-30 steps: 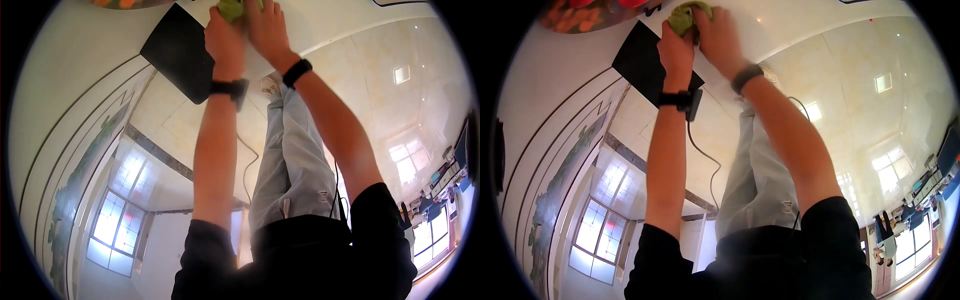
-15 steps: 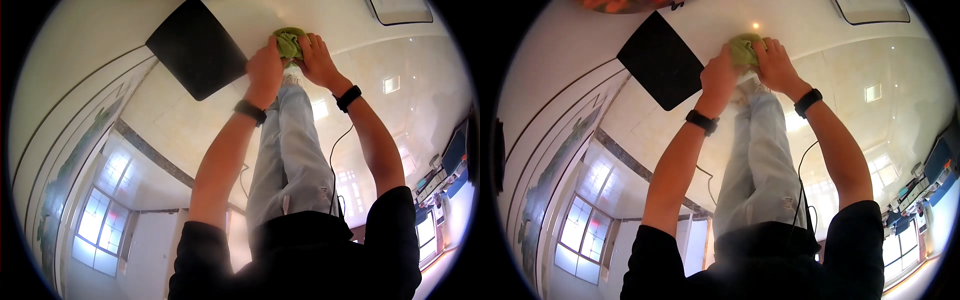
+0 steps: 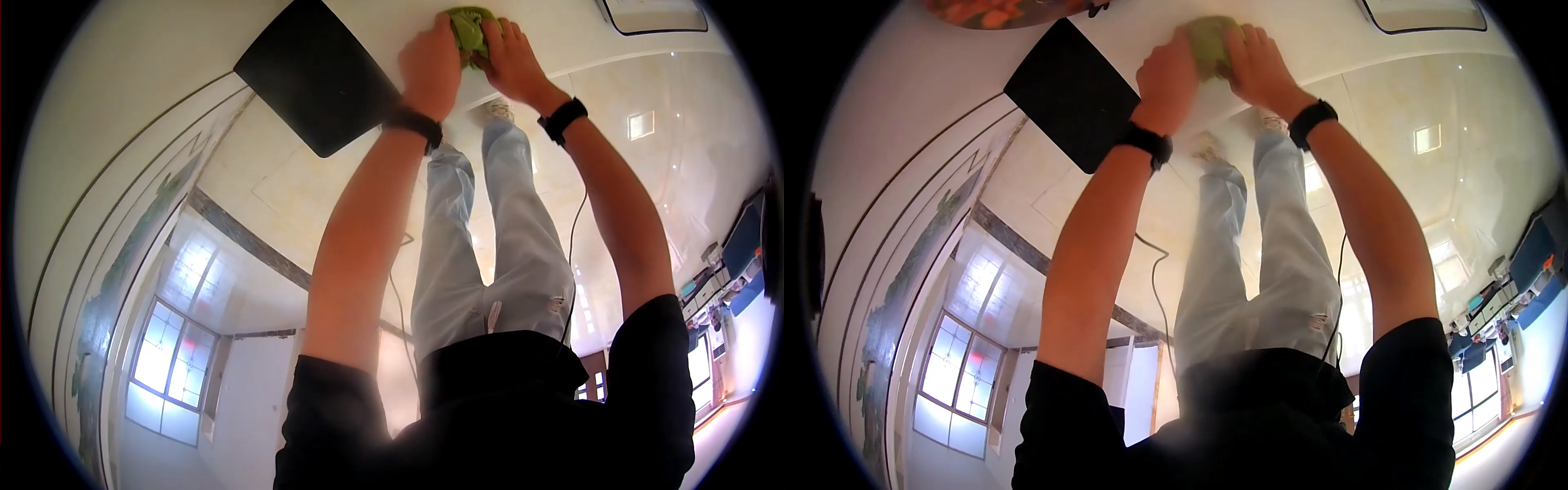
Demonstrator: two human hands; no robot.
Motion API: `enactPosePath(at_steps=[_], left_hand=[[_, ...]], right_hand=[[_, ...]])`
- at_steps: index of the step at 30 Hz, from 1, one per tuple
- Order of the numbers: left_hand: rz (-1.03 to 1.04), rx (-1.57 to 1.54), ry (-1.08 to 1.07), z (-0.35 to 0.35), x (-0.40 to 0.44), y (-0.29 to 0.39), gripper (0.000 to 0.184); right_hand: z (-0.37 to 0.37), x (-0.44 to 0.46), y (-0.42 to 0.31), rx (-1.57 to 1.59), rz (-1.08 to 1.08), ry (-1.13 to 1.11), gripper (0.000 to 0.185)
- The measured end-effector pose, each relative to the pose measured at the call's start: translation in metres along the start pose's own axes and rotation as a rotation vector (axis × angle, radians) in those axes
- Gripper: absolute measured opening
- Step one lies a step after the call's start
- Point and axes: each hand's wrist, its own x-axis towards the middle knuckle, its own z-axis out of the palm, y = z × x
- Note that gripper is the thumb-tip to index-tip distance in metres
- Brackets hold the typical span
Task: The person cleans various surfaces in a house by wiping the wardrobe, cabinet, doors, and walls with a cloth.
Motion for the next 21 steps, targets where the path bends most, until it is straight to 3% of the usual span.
enactPosePath(at_steps=[3, 6, 7, 10, 12, 16, 17, 18, 19, 20, 21], left_hand=[[-0.022, 0.023, 0.046, 0.005, 0.024, 0.003, 0.028], [-0.130, -0.008, 0.028, -0.004, 0.044, 0.024, 0.024], [-0.087, 0.017, 0.001, -0.007, 0.052, 0.028, 0.022], [-0.032, 0.047, -0.033, -0.005, 0.065, 0.038, 0.018], [-0.057, 0.037, 0.021, 0.003, 0.073, 0.050, 0.016], [-0.078, 0.041, 0.028, 0.037, 0.074, 0.088, 0.019], [0.100, -0.056, 0.023, 0.045, 0.071, 0.083, 0.031], [-0.020, -0.054, 0.000, 0.041, 0.056, 0.114, 0.041], [0.010, -0.083, -0.006, 0.052, 0.052, 0.123, 0.049], [0.017, -0.074, -0.005, 0.065, 0.045, 0.130, 0.050], [0.032, -0.117, 0.045, 0.072, 0.032, 0.142, 0.034]], right_hand=[[-0.007, 0.021, 0.020, -0.028, 0.009, -0.057, 0.061], [-0.010, 0.031, 0.040, -0.030, -0.106, 0.028, 0.057], [-0.028, 0.040, 0.036, 0.049, -0.017, -0.164, 0.062], [-0.040, 0.046, 0.053, 0.070, -0.003, -0.240, 0.063], [-0.042, 0.038, 0.072, 0.015, -0.046, -0.160, 0.065], [-0.064, 0.017, 0.106, 0.002, -0.015, -0.158, 0.069], [-0.065, 0.009, 0.119, 0.024, -0.128, -0.034, 0.063], [-0.073, -0.006, 0.123, 0.039, -0.102, -0.034, 0.062], [-0.078, -0.021, 0.129, 0.042, -0.080, -0.058, 0.062], [-0.082, -0.036, 0.134, 0.046, -0.060, -0.079, 0.062], [-0.085, -0.052, 0.138, 0.057, -0.049, -0.081, 0.061]])
